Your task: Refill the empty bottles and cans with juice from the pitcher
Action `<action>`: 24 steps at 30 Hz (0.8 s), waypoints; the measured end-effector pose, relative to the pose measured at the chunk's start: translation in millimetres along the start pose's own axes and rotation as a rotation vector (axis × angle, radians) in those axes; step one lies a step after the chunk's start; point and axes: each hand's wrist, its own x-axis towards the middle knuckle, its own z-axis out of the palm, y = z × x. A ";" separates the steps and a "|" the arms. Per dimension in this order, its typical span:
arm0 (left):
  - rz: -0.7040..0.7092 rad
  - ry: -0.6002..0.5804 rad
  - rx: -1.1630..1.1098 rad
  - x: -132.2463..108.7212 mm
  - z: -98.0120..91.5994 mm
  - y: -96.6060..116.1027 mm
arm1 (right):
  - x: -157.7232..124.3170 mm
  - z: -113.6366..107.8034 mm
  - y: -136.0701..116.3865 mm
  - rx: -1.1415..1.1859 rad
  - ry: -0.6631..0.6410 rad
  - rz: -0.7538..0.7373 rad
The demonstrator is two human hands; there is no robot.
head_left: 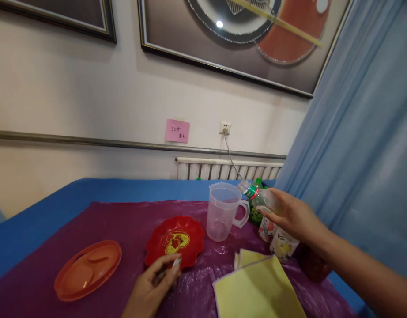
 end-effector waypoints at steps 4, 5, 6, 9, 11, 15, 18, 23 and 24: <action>-0.031 0.014 -0.004 2.5 -9.7 -19.8 | 23.1 7.0 5.9 -0.109 -0.037 -0.026; -0.030 0.006 -0.003 4.0 -10.6 -22.0 | 26.6 9.6 6.4 -0.127 -0.057 -0.026; -0.030 -0.003 -0.001 5.1 -11.1 -23.1 | 29.2 12.2 6.8 -0.143 -0.076 -0.029; -0.022 -0.006 0.000 4.4 -11.0 -19.5 | 33.3 18.7 8.4 -0.194 -0.093 -0.064; -0.015 -0.003 0.005 0.7 -11.0 -13.4 | 35.0 20.1 9.5 -0.241 -0.088 -0.094; 0.002 -0.012 0.018 -6.1 -12.1 -3.5 | 41.8 13.7 7.7 -0.325 -0.125 -0.176; -0.002 -0.001 0.002 -7.4 -11.7 -2.5 | 51.5 3.9 0.3 -0.399 -0.190 -0.215; -0.001 0.016 -0.017 -7.2 -10.4 -2.5 | 71.2 -9.7 -14.0 -0.517 -0.261 -0.293; 0.003 0.016 -0.017 -7.3 -10.6 -1.7 | 74.7 -11.2 -15.8 -0.534 -0.269 -0.315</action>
